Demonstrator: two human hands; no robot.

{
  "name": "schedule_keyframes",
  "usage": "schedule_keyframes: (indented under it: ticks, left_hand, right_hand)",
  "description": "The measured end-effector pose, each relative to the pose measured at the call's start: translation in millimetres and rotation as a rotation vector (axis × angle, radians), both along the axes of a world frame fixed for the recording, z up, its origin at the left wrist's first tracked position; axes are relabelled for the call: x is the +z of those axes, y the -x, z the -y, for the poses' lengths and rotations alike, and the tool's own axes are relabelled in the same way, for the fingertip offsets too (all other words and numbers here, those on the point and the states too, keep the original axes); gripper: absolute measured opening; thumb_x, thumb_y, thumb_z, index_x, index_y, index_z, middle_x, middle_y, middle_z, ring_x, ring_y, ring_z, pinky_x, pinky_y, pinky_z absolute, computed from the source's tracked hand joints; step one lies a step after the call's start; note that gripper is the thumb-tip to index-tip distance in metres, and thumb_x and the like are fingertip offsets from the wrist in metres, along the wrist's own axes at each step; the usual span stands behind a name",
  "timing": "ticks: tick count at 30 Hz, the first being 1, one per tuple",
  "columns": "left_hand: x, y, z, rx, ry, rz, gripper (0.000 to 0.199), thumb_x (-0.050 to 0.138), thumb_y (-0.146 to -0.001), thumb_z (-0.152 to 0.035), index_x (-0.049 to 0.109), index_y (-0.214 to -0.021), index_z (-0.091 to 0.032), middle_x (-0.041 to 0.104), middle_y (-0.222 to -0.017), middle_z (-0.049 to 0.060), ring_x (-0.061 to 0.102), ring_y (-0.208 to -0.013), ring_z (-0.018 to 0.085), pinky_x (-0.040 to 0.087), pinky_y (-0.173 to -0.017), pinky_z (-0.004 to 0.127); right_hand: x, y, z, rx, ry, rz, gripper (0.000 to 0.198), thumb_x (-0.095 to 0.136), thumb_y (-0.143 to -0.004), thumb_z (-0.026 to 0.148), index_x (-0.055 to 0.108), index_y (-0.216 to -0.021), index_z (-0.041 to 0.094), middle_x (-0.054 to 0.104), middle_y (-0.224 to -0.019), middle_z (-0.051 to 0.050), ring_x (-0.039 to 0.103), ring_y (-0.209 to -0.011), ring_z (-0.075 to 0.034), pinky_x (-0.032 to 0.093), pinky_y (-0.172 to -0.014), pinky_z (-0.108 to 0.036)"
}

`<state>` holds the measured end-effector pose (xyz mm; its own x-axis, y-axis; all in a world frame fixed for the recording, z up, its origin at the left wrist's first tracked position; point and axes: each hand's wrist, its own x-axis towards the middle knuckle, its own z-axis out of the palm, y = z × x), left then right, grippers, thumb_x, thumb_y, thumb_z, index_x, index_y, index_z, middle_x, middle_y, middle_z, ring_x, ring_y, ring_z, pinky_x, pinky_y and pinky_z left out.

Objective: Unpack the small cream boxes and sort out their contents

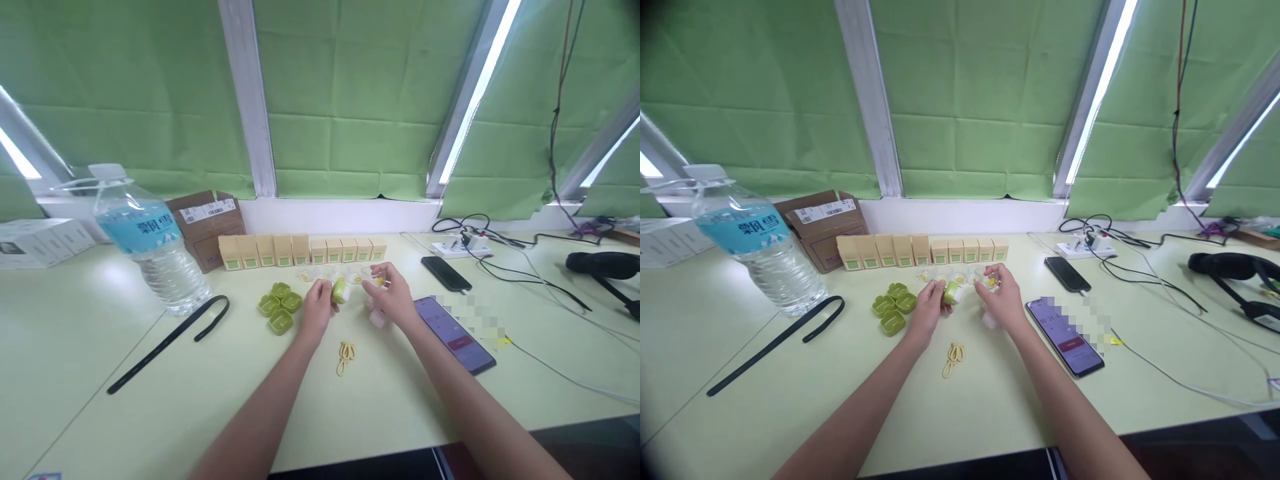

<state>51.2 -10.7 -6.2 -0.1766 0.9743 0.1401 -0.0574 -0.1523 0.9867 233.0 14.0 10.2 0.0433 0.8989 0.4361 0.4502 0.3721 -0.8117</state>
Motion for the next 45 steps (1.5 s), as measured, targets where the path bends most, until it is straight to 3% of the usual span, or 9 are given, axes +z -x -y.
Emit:
schedule_keyframes:
  ticks: [3, 8, 13, 23, 29, 34, 38, 41, 45]
  left_hand:
    - [0.8, 1, 0, 0.000, 0.014, -0.021, 0.033, 0.050, -0.091, -0.047, 0.044, -0.072, -0.021, 0.050, -0.059, -0.005, 0.050, -0.050, 0.009, 0.037, -0.051, 0.021]
    - [1.1, 0, -1, 0.003, 0.013, -0.035, 0.032, 0.050, -0.091, -0.045, 0.044, -0.070, -0.021, 0.048, -0.055, -0.006, 0.049, -0.048, 0.010, 0.035, -0.049, 0.021]
    - [-2.8, 1, -4, -0.003, 0.004, -0.050, 0.032, 0.053, -0.089, -0.046, 0.047, -0.071, -0.021, 0.048, -0.055, -0.006, 0.050, -0.048, 0.010, 0.034, -0.049, 0.021]
    - [-5.9, 1, -6, -0.020, -0.015, -0.026, 0.034, 0.056, -0.087, -0.050, 0.048, -0.070, -0.021, 0.049, -0.058, -0.006, 0.050, -0.048, 0.011, 0.035, -0.049, 0.023]
    - [-8.3, 1, -7, -0.020, 0.000, -0.043, 0.033, 0.056, -0.088, -0.049, 0.048, -0.071, -0.021, 0.049, -0.058, -0.005, 0.051, -0.048, 0.011, 0.036, -0.049, 0.023]
    - [-6.7, 1, -6, -0.027, 0.006, -0.039, 0.033, 0.054, -0.089, -0.049, 0.048, -0.072, -0.021, 0.049, -0.058, -0.005, 0.050, -0.049, 0.011, 0.037, -0.050, 0.022]
    - [-5.1, 1, -6, -0.032, 0.014, -0.042, 0.034, 0.056, -0.088, -0.049, 0.047, -0.070, -0.022, 0.049, -0.057, -0.006, 0.050, -0.049, 0.011, 0.037, -0.050, 0.022]
    - [-5.3, 1, -6, -0.046, 0.020, -0.051, 0.034, 0.054, -0.089, -0.049, 0.047, -0.071, -0.022, 0.050, -0.058, -0.005, 0.051, -0.049, 0.011, 0.039, -0.050, 0.022]
    - [-3.7, 1, -5, -0.048, 0.023, -0.050, 0.032, 0.054, -0.089, -0.047, 0.046, -0.072, -0.021, 0.049, -0.059, -0.005, 0.051, -0.049, 0.011, 0.040, -0.051, 0.023]
  right_hand:
    - [13, -5, -17, 0.019, 0.011, 0.167, 0.026, 0.070, -0.074, 0.043, 0.055, -0.079, 0.022, 0.069, -0.103, -0.005, 0.062, -0.089, -0.023, 0.047, -0.080, -0.036]
    - [24, -23, -47, -0.105, 0.068, 0.451, 0.028, 0.072, -0.076, 0.048, 0.061, -0.074, 0.022, 0.068, -0.096, -0.005, 0.062, -0.093, -0.024, 0.045, -0.079, -0.034]
    - [10, -36, -68, -0.114, 0.129, 0.569, 0.027, 0.071, -0.080, 0.048, 0.070, -0.077, 0.021, 0.069, -0.103, -0.008, 0.065, -0.094, -0.024, 0.046, -0.077, -0.033]
    - [-19, -28, -85, -0.103, 0.179, 0.588, 0.032, 0.061, -0.090, 0.045, 0.076, -0.098, 0.018, 0.071, -0.117, -0.014, 0.065, -0.111, -0.029, 0.046, -0.091, -0.035]
    - [-21, -24, -79, -0.128, 0.210, 0.537, 0.042, 0.056, -0.091, 0.044, 0.073, -0.111, 0.012, 0.067, -0.127, -0.019, 0.062, -0.118, -0.033, 0.045, -0.097, -0.039]
    - [-16, -19, -74, -0.099, 0.188, 0.456, 0.034, 0.054, -0.091, 0.039, 0.075, -0.104, 0.016, 0.071, -0.113, -0.016, 0.065, -0.111, -0.029, 0.047, -0.095, -0.038]
    - [-4, -16, -64, -0.106, 0.084, 0.377, 0.031, 0.054, -0.088, 0.033, 0.070, -0.110, 0.017, 0.067, -0.119, -0.013, 0.055, -0.124, -0.028, 0.041, -0.106, -0.042]
    - [4, -6, -42, -0.101, -0.029, 0.283, 0.027, 0.048, -0.091, 0.030, 0.066, -0.109, 0.021, 0.065, -0.122, -0.010, 0.055, -0.122, -0.025, 0.044, -0.105, -0.043]
    - [7, 14, 3, 0.098, -0.209, 0.057, 0.027, 0.044, -0.099, 0.034, 0.061, -0.115, 0.022, 0.066, -0.117, -0.008, 0.062, -0.107, -0.022, 0.051, -0.095, -0.040]
